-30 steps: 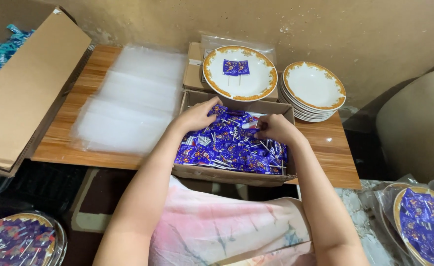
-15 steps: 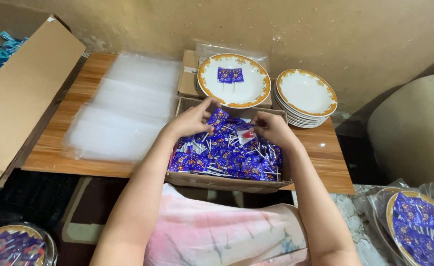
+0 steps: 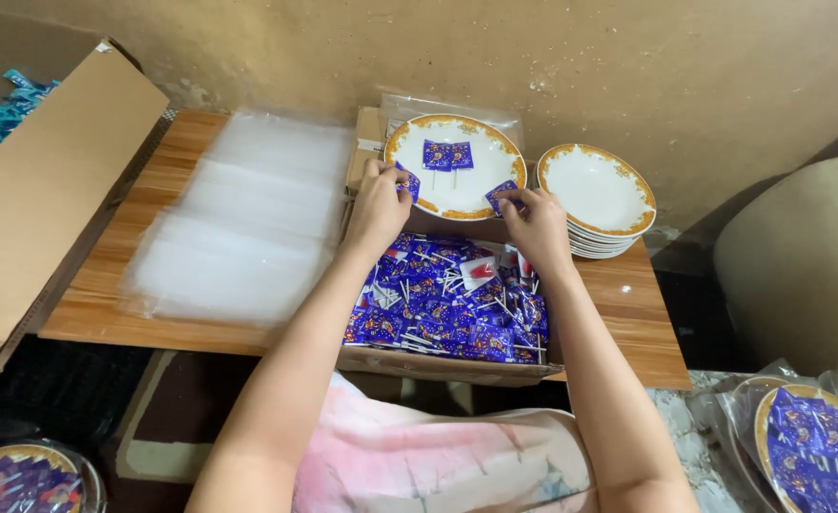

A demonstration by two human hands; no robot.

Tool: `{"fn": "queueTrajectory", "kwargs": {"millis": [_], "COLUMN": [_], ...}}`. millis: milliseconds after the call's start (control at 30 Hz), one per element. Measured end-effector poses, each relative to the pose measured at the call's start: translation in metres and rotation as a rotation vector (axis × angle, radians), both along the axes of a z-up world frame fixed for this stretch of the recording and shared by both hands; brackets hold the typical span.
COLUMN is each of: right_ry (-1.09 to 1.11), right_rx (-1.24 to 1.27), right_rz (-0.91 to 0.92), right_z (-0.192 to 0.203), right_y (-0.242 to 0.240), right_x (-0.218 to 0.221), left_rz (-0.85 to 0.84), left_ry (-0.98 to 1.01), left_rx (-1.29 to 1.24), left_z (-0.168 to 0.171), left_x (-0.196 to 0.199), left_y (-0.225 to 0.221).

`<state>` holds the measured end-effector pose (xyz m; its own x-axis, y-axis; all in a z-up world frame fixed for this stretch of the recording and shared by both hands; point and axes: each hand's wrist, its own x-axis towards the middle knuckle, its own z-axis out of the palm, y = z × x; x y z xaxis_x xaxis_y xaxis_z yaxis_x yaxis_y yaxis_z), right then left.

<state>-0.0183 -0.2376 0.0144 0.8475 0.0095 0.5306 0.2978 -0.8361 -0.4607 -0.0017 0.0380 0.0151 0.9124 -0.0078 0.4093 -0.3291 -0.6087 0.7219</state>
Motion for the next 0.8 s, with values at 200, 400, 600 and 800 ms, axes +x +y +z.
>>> {"fn": "queueTrajectory", "kwargs": {"millis": [200,400,600,800], "right_ry": [0.07,0.127,0.166,0.261], "right_rx": [-0.249,-0.377,-0.479,-0.453], "right_rz": [-0.043,-0.066,-0.075,-0.044], "right_z": [0.013,0.012,0.01,0.008], "right_y": [0.007,0.01,0.019,0.021], "right_x": [0.013,0.037,0.058,0.076], "left_rz": [0.097,0.178,0.153,0.157], "left_ry": [-0.15,-0.12,-0.007,0.076], "left_rx": [0.38,0.516,0.45,0.295], "left_z": [0.005,0.022,0.031,0.021], "left_x": [0.012,0.006,0.015,0.039], "left_y": [-0.01,-0.015,-0.014,-0.007]}}
